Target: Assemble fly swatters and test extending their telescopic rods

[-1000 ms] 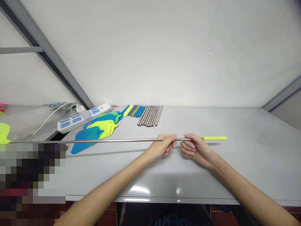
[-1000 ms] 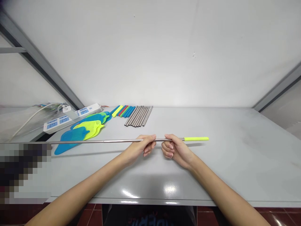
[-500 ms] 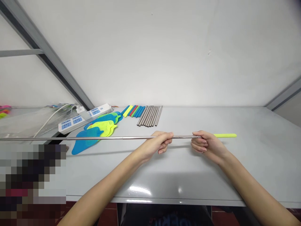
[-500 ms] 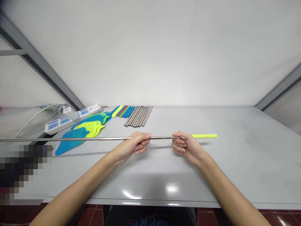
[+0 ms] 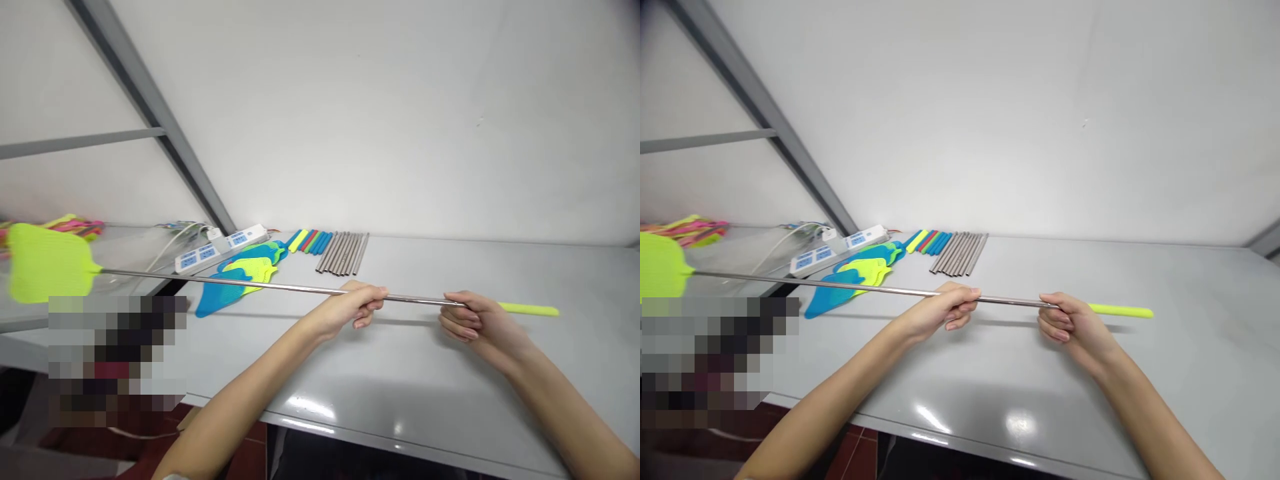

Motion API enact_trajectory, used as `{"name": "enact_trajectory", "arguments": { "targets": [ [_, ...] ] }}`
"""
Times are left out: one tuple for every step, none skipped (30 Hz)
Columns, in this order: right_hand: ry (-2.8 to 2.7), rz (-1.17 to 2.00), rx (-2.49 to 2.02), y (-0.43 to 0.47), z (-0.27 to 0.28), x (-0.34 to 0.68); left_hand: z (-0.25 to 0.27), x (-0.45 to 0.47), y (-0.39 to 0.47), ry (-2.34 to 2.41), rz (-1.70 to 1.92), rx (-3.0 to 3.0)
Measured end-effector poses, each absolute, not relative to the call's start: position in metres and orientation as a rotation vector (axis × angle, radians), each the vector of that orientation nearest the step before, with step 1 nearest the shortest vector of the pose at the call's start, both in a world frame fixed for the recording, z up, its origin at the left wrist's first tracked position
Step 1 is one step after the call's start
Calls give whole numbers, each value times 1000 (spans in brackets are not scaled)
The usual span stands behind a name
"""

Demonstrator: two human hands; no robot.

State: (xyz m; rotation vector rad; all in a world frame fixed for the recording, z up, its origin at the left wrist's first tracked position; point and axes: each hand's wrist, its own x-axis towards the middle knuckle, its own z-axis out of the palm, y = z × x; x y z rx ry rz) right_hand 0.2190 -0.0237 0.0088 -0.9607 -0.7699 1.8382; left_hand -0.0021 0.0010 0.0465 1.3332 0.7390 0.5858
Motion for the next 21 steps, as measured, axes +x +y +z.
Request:
{"name": "enact_trajectory", "arguments": {
  "targets": [
    [-767,1838,-966,-23,8,219,47,-3,1,733,589,1328],
    [-766,1840,-978,-23,7,220,48,-4,1,727,591,1326],
    [-767,1842,-990,-23,6,220,49,-5,1,720,591,1324],
    [-765,1843,-1000,-23,6,220,49,-6,1,714,591,1322],
    [-762,1840,-1007,-23,6,220,50,-7,1,711,592,1322],
    [-758,1837,-1012,-23,6,219,50,-8,2,710,594,1324],
    [-753,1830,-1015,-23,6,219,50,-9,2,711,598,1326],
    [-747,1823,-1018,-23,6,219,50,-9,1,714,604,1328],
    [-741,1817,-1021,-23,6,219,49,-9,1,716,606,1329],
    [-735,1814,-1025,-23,6,219,48,-9,1,719,605,1328],
    [-729,1813,-1029,-23,6,220,48,-8,0,721,605,1326],
    [-722,1813,-1032,-23,5,221,47,-7,-1,719,605,1324],
    [-714,1813,-1034,-22,5,223,46,-5,-1,714,607,1325],
    [-705,1811,-1034,-22,4,225,45,-3,-2,704,610,1329],
    [-692,1805,-1032,-21,3,226,45,-1,-3,690,615,1336],
    [-677,1800,-1028,-20,2,228,45,1,-4,676,620,1343],
    [-660,1796,-1023,-20,2,230,44,3,-5,664,621,1349],
    [-642,1796,-1019,-19,0,231,44,5,-5,655,621,1350],
    [-625,1795,-1014,-18,-1,232,44,7,-5,649,617,1346],
    [-610,1794,-1008,-18,-2,233,43,9,-4,646,614,1339],
    [-596,1792,-1004,-17,-3,234,42,11,-4,641,611,1329]
  ]
}}
